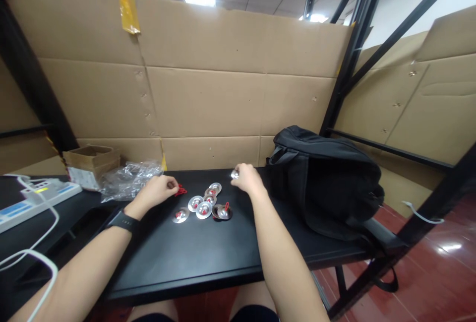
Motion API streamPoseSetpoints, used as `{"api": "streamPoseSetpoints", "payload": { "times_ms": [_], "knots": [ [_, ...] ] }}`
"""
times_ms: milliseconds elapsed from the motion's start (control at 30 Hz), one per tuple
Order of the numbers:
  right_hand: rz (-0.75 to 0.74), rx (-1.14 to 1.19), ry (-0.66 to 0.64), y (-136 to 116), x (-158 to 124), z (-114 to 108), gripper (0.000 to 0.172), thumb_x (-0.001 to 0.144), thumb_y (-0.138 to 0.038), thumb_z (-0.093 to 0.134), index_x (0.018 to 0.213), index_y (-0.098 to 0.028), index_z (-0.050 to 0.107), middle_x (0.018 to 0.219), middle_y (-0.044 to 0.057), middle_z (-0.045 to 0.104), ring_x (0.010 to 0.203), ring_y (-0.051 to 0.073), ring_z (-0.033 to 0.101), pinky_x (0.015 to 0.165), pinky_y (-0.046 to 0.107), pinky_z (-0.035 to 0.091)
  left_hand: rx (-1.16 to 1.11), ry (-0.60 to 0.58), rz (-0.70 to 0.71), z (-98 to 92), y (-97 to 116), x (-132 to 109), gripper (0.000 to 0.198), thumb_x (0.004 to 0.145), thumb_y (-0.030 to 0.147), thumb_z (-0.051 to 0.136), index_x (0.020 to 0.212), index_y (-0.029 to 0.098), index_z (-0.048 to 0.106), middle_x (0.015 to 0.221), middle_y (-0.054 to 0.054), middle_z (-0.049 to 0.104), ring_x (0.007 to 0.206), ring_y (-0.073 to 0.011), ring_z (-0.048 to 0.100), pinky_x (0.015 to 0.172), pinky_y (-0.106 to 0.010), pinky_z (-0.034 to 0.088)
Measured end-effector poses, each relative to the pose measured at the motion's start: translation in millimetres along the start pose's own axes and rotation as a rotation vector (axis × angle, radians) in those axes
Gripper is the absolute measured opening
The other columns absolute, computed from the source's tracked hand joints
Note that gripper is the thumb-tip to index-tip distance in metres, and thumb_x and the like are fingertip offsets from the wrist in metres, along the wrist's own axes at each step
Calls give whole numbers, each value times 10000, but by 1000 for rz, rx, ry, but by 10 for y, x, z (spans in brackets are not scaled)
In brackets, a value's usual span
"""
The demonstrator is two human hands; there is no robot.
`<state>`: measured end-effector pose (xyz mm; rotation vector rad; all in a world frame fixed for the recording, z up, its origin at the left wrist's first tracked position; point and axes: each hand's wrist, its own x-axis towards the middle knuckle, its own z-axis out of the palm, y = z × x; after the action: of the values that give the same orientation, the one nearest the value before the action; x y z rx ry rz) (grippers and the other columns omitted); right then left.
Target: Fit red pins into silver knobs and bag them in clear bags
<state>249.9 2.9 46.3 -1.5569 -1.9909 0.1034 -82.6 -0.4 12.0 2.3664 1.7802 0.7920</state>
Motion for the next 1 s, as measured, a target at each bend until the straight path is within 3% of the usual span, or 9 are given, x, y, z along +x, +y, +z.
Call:
{"api": "streamPoseSetpoints", "payload": {
  "times_ms": [133,233,333,400,500,667,733,833,1000],
  "knots": [
    [162,-175,-97,406,38,-91,308,564,-195,784,870,-165,764,874,140,755,860,275,713,701,281,495,88,-19,15,-11,-108,5,184,792,369,610,772,240,740,780,-72,740,739,-234,672,651,-288,448],
    [211,-168,-214,534,48,-60,272,585,-181,775,856,-177,764,858,105,758,834,236,716,683,248,483,-8,-41,165,-13,70,-27,204,822,364,592,864,223,734,836,-56,725,750,-201,655,675,-269,455],
    [228,-144,-307,584,63,-12,344,567,-161,797,909,-180,765,903,77,763,847,210,715,691,221,477,-147,-237,361,18,319,-89,204,834,340,595,909,218,741,827,-29,707,715,-157,636,666,-235,450],
    [226,-134,-328,604,74,12,399,559,-171,817,954,-180,763,942,70,763,867,202,713,702,211,478,-139,-298,430,61,442,-126,178,826,314,614,897,224,750,836,-24,704,719,-150,630,672,-230,443],
    [217,-121,-342,620,83,32,415,559,-212,842,965,-184,765,958,57,762,883,192,709,709,200,476,-74,-286,448,134,524,-147,155,827,252,607,875,230,753,849,-28,703,730,-154,629,694,-237,437],
    [196,-130,-375,595,77,44,147,659,-261,754,777,-174,765,786,52,747,787,196,708,636,220,459,-1,-255,398,212,532,-139,164,829,166,571,843,225,724,843,-28,706,759,-166,639,689,-243,426],
    [205,-147,-375,588,76,50,139,689,-276,722,743,-154,760,753,79,739,745,214,706,612,243,459,35,-225,367,232,532,-143,162,834,154,559,818,217,708,849,-36,704,770,-174,640,684,-248,422],
    [204,-159,-377,598,82,65,213,673,-258,739,851,-148,778,839,100,756,791,231,714,649,255,481,64,-196,356,259,533,-149,174,859,165,536,787,207,690,843,-50,692,759,-179,636,685,-256,422],
    [190,-158,-397,667,93,70,663,548,-124,806,1201,-186,707,1079,93,746,952,241,712,801,255,512,103,-184,352,312,530,-128,197,877,173,522,750,190,673,814,-70,676,744,-194,638,696,-276,430]
  ]
}}
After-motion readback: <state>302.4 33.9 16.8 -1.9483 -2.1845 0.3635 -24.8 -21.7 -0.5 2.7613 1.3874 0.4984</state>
